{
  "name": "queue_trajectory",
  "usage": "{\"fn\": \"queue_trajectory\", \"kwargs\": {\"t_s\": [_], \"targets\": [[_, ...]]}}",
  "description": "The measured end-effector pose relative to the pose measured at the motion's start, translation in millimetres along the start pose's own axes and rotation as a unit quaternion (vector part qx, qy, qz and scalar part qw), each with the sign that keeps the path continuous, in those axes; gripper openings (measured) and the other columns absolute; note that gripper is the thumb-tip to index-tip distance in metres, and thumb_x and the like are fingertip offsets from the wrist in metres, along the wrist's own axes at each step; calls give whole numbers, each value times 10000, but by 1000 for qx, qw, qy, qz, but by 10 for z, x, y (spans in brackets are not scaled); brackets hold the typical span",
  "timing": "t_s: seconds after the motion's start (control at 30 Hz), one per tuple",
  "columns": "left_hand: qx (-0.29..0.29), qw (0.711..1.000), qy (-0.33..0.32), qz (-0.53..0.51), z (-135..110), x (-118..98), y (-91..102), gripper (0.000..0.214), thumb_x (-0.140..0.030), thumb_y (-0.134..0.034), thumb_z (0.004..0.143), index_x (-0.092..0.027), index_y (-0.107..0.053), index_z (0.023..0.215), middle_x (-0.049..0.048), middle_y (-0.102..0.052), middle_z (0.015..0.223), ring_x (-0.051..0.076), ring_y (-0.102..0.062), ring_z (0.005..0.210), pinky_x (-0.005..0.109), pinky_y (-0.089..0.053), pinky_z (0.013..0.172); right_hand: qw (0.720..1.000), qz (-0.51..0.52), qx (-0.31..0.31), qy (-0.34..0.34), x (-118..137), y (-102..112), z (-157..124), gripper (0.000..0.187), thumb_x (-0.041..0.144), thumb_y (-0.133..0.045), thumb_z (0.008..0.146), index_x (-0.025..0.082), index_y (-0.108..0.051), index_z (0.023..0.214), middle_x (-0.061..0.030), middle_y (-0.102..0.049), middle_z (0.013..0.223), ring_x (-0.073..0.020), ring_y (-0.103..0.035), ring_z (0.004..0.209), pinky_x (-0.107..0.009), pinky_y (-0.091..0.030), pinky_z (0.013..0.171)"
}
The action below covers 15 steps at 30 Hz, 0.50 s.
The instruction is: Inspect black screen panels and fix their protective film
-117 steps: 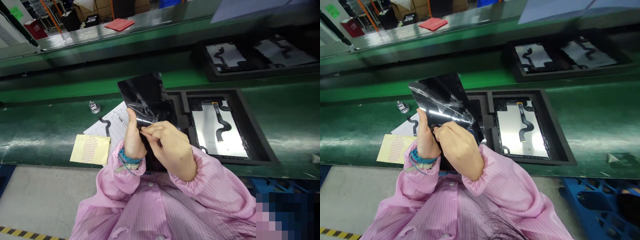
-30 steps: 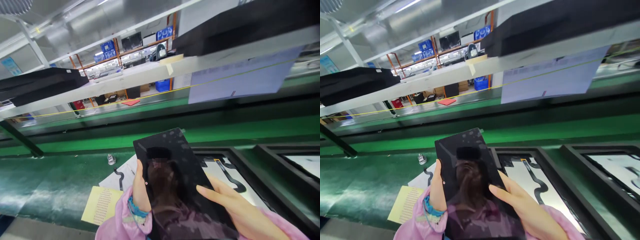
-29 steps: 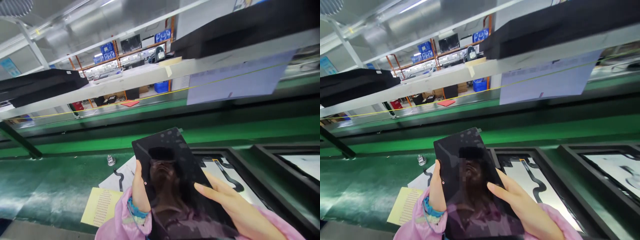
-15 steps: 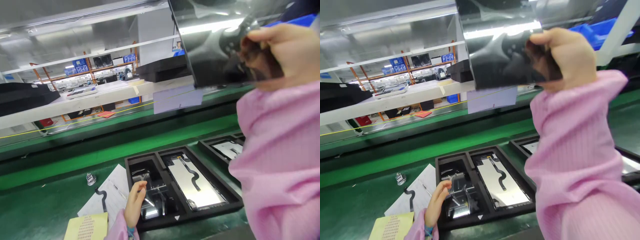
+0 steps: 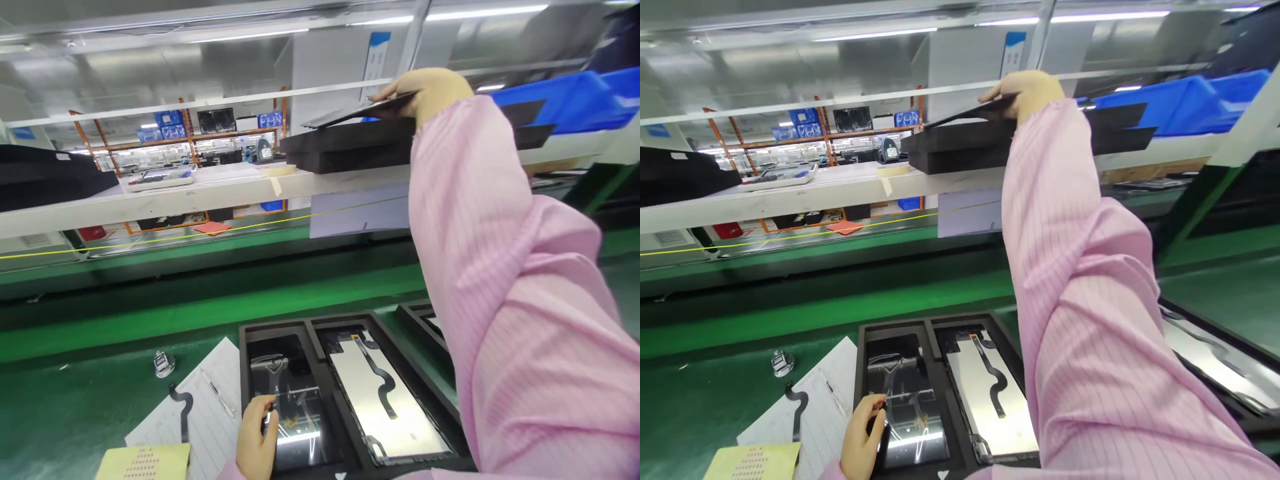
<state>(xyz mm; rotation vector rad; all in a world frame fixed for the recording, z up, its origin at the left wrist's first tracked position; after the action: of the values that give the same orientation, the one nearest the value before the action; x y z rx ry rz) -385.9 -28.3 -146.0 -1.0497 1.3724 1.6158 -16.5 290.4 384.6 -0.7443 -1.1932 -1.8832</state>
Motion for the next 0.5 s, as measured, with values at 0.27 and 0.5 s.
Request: {"fn": "queue_trajectory", "kwargs": {"t_s": [0.27, 0.5], "targets": [[-7, 1000, 6, -11, -37, 89, -46, 466, -569, -483, 915, -205, -698, 1111, 130, -701, 1189, 264, -677, 1106, 424, -548, 1005, 973, -141, 39, -180, -269, 25, 13, 605, 285, -104, 1072, -67, -593, 1010, -88, -574, 1048, -74, -596, 1030, -255, -509, 934], [9, 1000, 2, 10, -64, -64, -19, 415, -497, -466, 942, -192, -690, 1110, 125, -708, 1160, 247, -687, 1084, 417, -560, 986, 969, -217, -64, -97, -179, 116, -63, 714, 353, -97, 982, -128, -619, 899, -113, -577, 1094, -253, -464, 1321, -458, -295, 1127]]}}
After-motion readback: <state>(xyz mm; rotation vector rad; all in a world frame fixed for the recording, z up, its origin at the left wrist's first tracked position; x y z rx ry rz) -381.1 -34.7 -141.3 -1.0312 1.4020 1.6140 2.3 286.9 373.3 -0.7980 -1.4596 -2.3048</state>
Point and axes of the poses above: each hand's wrist, its own z-axis towards the middle knuckle, its own y-axis out of the back of the hand, x = y × z, the point moved 6 cm from there along z, towards the middle knuckle
